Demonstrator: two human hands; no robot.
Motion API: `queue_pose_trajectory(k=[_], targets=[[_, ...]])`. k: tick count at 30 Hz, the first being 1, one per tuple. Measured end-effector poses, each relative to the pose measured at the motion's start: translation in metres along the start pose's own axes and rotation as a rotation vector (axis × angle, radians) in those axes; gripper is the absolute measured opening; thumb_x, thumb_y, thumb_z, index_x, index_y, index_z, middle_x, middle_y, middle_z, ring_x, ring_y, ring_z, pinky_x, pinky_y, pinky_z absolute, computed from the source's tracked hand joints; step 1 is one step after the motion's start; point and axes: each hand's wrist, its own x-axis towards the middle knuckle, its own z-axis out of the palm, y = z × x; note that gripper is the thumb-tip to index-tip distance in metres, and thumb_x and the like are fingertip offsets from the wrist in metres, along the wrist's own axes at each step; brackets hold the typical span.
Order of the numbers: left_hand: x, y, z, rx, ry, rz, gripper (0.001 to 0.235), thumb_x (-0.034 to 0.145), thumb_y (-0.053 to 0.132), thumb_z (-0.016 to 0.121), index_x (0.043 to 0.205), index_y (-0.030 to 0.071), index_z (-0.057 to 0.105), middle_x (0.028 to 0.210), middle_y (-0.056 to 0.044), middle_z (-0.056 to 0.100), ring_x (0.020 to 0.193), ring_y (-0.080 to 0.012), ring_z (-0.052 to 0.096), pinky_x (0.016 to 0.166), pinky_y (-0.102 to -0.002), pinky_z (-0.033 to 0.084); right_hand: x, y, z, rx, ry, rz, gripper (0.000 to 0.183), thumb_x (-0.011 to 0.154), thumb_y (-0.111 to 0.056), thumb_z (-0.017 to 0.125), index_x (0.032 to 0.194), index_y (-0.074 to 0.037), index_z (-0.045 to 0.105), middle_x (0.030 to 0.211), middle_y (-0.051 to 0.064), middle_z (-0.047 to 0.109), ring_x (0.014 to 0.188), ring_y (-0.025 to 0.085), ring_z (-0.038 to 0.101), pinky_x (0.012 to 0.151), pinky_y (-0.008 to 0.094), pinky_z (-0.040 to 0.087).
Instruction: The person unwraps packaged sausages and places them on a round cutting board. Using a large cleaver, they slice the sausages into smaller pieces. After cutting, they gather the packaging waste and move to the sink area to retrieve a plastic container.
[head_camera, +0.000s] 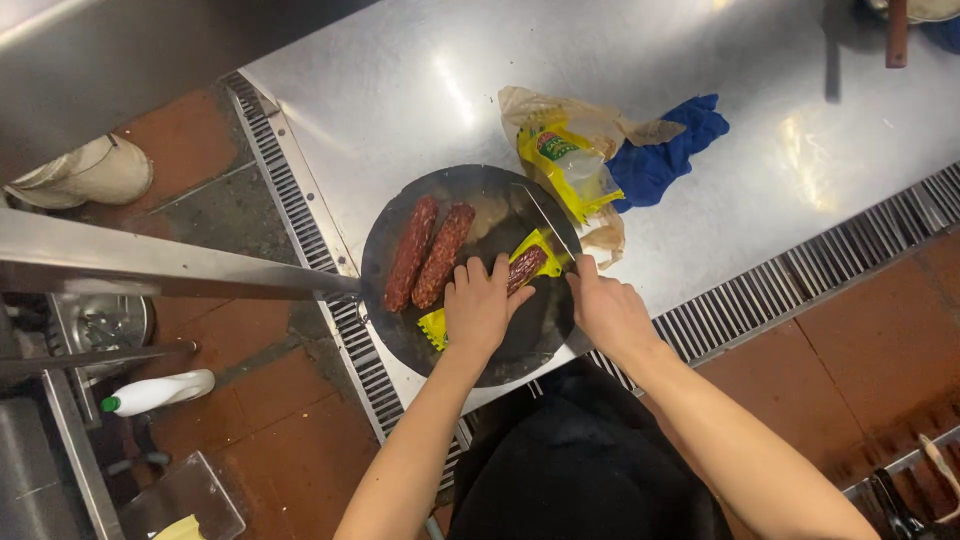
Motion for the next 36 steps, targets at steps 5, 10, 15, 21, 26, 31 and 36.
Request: queue_pose_trajectory(k=[5,10,15,21,26,31,36], targets=[[-0.005,-0.003,0.007,-0.018,-0.061,-0.020,0.063,0.093,0.064,0.058,0.131,0.014,0.058,0.095,-0.013,0.052,0.093,-0.0370,0.060,0.072,-0.049,0.052,0.005,0.006,0.021,-0.058,-0.030,0.022,0.027,0.110,-0.037,0.037,0.115,-0.012,0.046,0.081,0.024,0.072,0.083,0.054,0.072,0.077,0.060,0.058],[-0.005,0.003,-0.002,-0.082,-0.190,-0.086,0.060,0.097,0.062,0.054,0.133,0.014,0.055,0.100,-0.013,0.054,0.100,-0.0386,0.059,0.078,-0.058,0.052,0.007,0.005,0.006,-0.065,-0.156,-0.002,0.019,0.107,-0.026,0.036,0.115,-0.011,0.043,0.086,0.029,0.071,0.089,0.055,0.071,0.079,0.061,0.058],[-0.003,0.008,0.004,-0.052,-0.214,-0.132,0.057,0.099,0.062,0.053,0.127,0.013,0.054,0.099,-0.014,0.055,0.101,-0.0384,0.061,0.079,-0.060,0.052,0.023,0.012,-0.011,-0.087,-0.282,-0.043,0.016,0.101,-0.018,0.039,0.112,-0.008,0.044,0.089,0.032,0.070,0.091,0.058,0.070,0.077,0.062,0.058],[0.001,0.009,0.002,0.030,-0.277,-0.093,0.052,0.100,0.061,0.051,0.116,0.012,0.057,0.101,-0.011,0.056,0.102,-0.0340,0.062,0.078,-0.049,0.051,0.031,0.003,-0.045,-0.066,-0.482,-0.032,0.021,0.099,-0.009,0.035,0.119,-0.006,0.042,0.104,0.036,0.069,0.105,0.058,0.067,0.088,0.063,0.056],[0.004,0.009,0.000,0.004,-0.313,-0.098,0.053,0.100,0.061,0.053,0.115,0.010,0.058,0.104,-0.011,0.058,0.106,-0.0339,0.061,0.080,-0.048,0.052,0.047,0.012,-0.041,-0.074,-0.522,-0.038,0.026,0.098,-0.013,0.038,0.122,-0.007,0.042,0.107,0.033,0.070,0.106,0.056,0.068,0.089,0.063,0.055],[0.007,0.011,-0.006,-0.008,-0.337,-0.099,0.053,0.099,0.058,0.054,0.116,0.008,0.058,0.106,-0.012,0.057,0.108,-0.0356,0.060,0.082,-0.050,0.053,0.065,0.009,-0.037,-0.109,-0.535,-0.086,0.028,0.095,-0.010,0.047,0.122,-0.006,0.043,0.106,0.033,0.070,0.105,0.056,0.068,0.087,0.062,0.057],[0.010,0.010,-0.007,-0.021,-0.319,-0.101,0.054,0.100,0.057,0.053,0.116,0.006,0.058,0.107,-0.013,0.057,0.109,-0.0357,0.060,0.081,-0.050,0.054,0.071,0.001,-0.045,-0.072,-0.527,-0.138,0.031,0.091,-0.007,0.056,0.120,-0.005,0.044,0.103,0.035,0.070,0.104,0.058,0.068,0.087,0.063,0.057]])
